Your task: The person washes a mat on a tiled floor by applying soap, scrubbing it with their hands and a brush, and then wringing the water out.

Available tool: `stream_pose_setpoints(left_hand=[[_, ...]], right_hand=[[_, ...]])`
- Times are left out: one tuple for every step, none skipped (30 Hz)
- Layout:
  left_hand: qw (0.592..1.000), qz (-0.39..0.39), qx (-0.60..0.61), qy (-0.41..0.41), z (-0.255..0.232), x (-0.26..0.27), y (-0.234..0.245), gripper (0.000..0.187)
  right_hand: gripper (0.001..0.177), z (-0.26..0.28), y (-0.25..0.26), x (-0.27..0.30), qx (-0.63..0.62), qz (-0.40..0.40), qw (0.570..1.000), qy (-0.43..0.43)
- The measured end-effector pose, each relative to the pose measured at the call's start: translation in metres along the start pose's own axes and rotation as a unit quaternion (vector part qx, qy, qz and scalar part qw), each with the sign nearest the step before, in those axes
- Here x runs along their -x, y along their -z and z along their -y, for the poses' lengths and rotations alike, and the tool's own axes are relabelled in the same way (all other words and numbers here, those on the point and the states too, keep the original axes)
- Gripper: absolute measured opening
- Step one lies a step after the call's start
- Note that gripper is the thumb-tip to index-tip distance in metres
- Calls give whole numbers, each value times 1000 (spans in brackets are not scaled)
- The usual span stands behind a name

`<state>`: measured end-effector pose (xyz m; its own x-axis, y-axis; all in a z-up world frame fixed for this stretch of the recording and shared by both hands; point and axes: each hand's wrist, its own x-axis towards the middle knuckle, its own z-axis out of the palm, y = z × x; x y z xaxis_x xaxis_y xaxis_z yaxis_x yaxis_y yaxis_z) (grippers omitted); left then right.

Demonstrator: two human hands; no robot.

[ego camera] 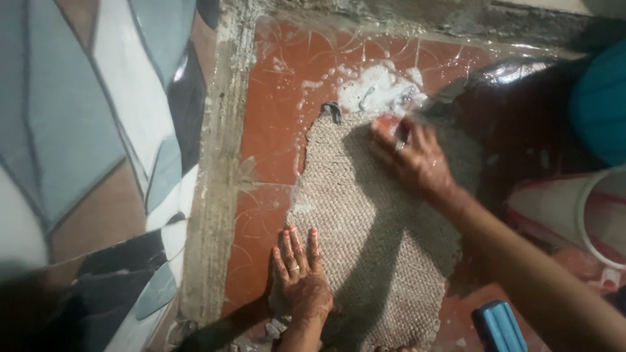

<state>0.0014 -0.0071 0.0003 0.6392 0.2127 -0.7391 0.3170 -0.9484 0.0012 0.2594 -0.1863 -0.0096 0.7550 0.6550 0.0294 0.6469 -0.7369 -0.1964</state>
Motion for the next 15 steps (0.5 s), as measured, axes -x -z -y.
stream_pose_setpoints(left_hand=[[995,-103,-12,-3,0,-1,-5,129],[995,-102,-13,-4,2,0,-7,129],[996,-87,10,-10,3,2,-7,121],[996,-74,33,-23,2,1,-3,112],[996,-76,33,-29,0,1,3,112],[999,-14,29,-9,-1,2,11,113],[999,48,24,12,-2,2,18,114],[998,48,25,12,-2,4,23,114],[998,50,23,12,-3,3,26,121],[999,48,16,9,-3,4,25,128],[1000,31,5,5,-1,3,22,135],[1000,-28,-10,0,-1,3,17,142],[994,-104,-33,5,-1,1,13,149],[994,-106,-37,6,-1,0,11,157],[996,-84,-35,9,0,2,10,164]], right_hand=[[49,-11,-2,-11,12,-9,999,-31],[49,-19,-4,-16,12,-9,999,-32],[52,-27,-6,-20,-4,-37,998,-41],[55,-38,-6,-24,-14,-68,996,-53],[55,-48,-7,-29,-10,-70,996,-56],[53,-55,-10,-36,-20,-68,993,-92],[52,-61,-14,-43,-31,-66,989,-127],[52,-72,-13,-51,-30,-66,989,-126],[53,-84,-8,-57,-121,-109,980,-115],[54,-92,-4,-59,-210,-151,961,-101],[54,-95,0,-56,-209,-150,961,-100],[51,-96,7,-51,-182,-135,967,-114],[48,-93,14,-45,-154,-120,972,-127],[48,-82,20,-25,-150,-121,973,-123],[51,-59,23,8,-54,-86,994,-29]])
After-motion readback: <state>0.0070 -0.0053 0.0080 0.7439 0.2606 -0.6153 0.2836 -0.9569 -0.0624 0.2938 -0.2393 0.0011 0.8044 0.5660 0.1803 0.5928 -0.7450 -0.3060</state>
